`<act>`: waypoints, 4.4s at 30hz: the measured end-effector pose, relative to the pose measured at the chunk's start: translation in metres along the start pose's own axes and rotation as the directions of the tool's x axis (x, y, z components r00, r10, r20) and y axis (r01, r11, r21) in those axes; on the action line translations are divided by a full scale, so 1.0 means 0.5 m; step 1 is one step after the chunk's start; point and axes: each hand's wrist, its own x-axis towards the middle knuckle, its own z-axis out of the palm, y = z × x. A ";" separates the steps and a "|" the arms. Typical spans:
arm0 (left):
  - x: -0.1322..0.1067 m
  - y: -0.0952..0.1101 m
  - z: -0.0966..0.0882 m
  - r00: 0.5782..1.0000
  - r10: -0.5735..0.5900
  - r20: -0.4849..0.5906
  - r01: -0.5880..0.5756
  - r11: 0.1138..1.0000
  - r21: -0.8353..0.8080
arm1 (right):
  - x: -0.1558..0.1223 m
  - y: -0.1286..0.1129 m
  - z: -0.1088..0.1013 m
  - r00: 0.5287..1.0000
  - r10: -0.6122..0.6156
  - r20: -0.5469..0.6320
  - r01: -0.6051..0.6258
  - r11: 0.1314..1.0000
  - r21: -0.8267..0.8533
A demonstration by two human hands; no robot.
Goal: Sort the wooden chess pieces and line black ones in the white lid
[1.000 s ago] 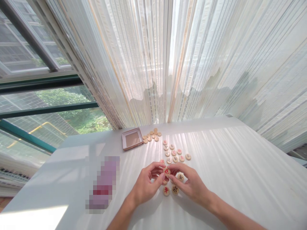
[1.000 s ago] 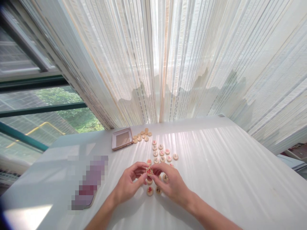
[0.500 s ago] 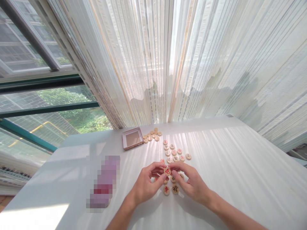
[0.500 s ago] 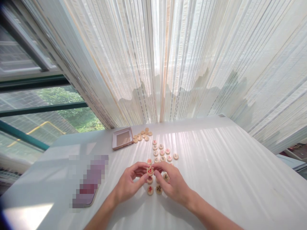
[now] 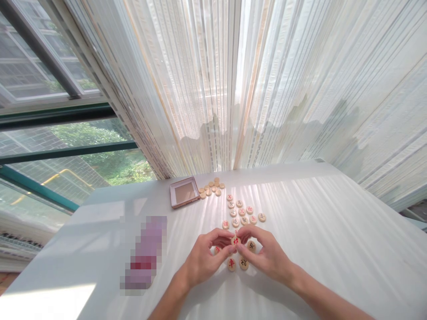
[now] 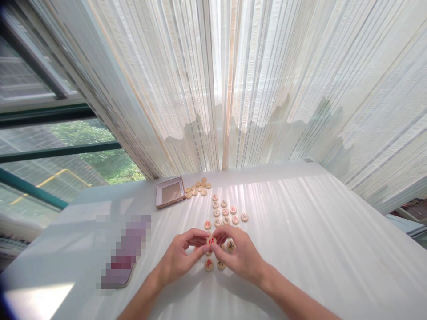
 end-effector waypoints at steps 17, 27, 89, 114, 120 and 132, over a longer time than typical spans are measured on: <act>-0.001 0.000 0.000 1.000 -0.010 -0.014 0.010 1.000 -0.013 | -0.002 -0.001 -0.001 1.000 0.013 -0.005 -0.013 1.000 -0.005; 0.002 0.005 -0.007 1.000 -0.021 0.004 0.021 0.997 -0.068 | -0.003 -0.003 0.001 0.999 -0.048 0.014 0.047 0.999 0.027; -0.004 -0.016 0.005 0.996 0.085 -0.016 -0.084 0.994 0.076 | -0.005 0.006 0.005 0.996 0.075 -0.057 -0.078 0.996 -0.040; 0.011 -0.017 -0.010 0.989 0.089 -0.119 -0.084 0.995 0.044 | -0.006 0.002 0.009 0.994 -0.020 -0.109 0.016 0.999 -0.039; 0.021 -0.036 -0.040 0.959 -0.041 -0.279 0.034 0.999 -0.032 | 0.001 -0.001 -0.004 0.986 -0.007 -0.169 -0.008 0.996 -0.088; 0.027 -0.058 -0.061 0.944 -0.112 -0.311 0.171 0.971 0.169 | 0.002 0.007 -0.010 0.980 -0.053 -0.192 0.030 0.992 -0.119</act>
